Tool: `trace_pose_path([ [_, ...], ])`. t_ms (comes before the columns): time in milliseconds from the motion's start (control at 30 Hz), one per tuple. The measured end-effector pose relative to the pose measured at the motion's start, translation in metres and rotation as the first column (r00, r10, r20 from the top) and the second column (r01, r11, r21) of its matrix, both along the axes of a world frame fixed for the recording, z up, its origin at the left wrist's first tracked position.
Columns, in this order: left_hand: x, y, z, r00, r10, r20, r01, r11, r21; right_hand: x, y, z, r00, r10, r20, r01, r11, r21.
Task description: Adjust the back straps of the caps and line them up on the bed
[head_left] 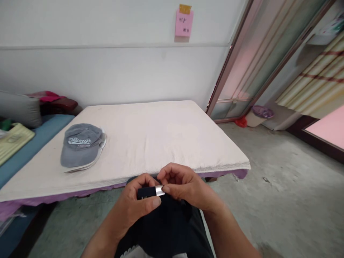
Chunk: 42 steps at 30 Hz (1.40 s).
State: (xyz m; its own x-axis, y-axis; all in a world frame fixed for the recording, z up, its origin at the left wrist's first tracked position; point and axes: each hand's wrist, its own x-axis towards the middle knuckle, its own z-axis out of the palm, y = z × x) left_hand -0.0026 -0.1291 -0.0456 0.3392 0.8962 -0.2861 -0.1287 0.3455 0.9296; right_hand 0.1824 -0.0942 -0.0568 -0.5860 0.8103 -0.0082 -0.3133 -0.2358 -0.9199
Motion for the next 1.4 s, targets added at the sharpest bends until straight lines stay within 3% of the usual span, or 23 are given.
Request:
trace_pose_path([
  [267, 0.001, -0.003, -0.005, 0.997, 0.070, 0.018, -0.068, 0.993, -0.095, 0.009, 0.001, -0.008, 0.998, 0.033, 0.057, -0.034, 0.999, 0.019],
  [567, -0.002, 0.000, -0.004, 1.000, 0.007, -0.011, -0.007, 0.999, -0.031, 0.003, -0.002, -0.002, 1.000, -0.013, 0.001, 0.013, 1.000, 0.027],
  [767, 0.000, -0.003, 0.001, 1.000, 0.023, -0.013, -0.024, 0.998, -0.059, 0.002, -0.002, -0.003, 1.000, -0.026, 0.001, 0.026, 1.000, 0.011],
  [1000, 0.007, -0.001, 0.007, 0.991, 0.097, -0.088, -0.085, 0.988, 0.131, 0.002, 0.000, -0.003, 0.997, 0.051, -0.057, -0.053, 0.998, -0.041],
  [1300, 0.000, 0.001, 0.005, 0.989, -0.015, -0.149, 0.026, 0.997, 0.073, 0.001, 0.002, -0.006, 0.997, 0.071, -0.018, -0.071, 0.997, -0.036],
  [1400, 0.001, 0.001, 0.004, 0.985, 0.034, -0.167, -0.032, 0.999, 0.016, -0.002, 0.002, -0.002, 0.999, 0.025, 0.046, -0.025, 1.000, 0.002],
])
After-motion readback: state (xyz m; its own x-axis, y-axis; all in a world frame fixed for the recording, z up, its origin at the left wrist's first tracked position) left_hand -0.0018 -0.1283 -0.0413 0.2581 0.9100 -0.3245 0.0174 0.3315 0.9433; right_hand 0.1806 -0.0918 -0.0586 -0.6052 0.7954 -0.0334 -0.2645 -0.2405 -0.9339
